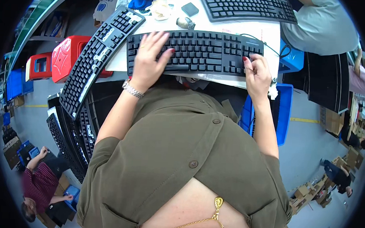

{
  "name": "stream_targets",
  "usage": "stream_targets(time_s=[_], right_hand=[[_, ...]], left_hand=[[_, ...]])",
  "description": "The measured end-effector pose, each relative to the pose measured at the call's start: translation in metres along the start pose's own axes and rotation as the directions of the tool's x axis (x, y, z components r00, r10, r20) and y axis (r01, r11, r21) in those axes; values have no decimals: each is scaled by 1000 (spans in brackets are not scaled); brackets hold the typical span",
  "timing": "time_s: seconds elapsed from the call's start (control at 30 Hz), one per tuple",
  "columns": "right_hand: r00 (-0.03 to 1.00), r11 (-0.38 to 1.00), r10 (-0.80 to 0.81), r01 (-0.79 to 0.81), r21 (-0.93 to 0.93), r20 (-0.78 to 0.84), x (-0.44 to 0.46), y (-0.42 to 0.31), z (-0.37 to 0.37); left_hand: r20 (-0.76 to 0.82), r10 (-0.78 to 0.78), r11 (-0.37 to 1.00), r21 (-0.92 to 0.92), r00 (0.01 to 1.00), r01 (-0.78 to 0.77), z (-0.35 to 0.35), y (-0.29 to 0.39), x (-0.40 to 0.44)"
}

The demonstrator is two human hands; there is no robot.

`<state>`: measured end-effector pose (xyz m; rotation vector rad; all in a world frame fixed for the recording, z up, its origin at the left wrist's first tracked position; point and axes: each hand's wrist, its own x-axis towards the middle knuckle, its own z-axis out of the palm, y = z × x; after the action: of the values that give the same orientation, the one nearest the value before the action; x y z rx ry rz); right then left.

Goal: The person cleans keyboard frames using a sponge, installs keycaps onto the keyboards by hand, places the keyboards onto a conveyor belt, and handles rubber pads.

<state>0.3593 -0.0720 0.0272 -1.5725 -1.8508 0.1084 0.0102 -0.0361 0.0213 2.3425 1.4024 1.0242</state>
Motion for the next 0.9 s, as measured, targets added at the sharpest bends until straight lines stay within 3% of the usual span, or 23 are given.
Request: stream_targets(time_s=[0.17, 0.33, 0.37, 0.53, 0.67, 0.9], right_hand=[[980, 968, -119, 151, -202, 162, -14, -3, 21], [956, 978, -94, 140, -152, 276, -9, -11, 5], [956, 977, -95, 143, -159, 276, -9, -8, 4], [980, 976, -176, 161, 144, 95, -10, 5, 14], [968, 999, -33, 43, -33, 251, -15, -6, 12], [982, 999, -34, 29, 33, 187, -20, -9, 11]], left_hand=[[-53, -169, 984, 55, 984, 172, -21, -27, -33], [-72, -97, 973, 205, 993, 110, -11, -30, -46], [-76, -96, 974, 199, 993, 109, -9, -29, -45], [-64, -121, 964, 229, 991, 133, -9, -31, -49], [-73, -110, 969, 216, 991, 123, -8, -32, -46], [-88, -104, 970, 212, 991, 121, -5, -33, -50]])
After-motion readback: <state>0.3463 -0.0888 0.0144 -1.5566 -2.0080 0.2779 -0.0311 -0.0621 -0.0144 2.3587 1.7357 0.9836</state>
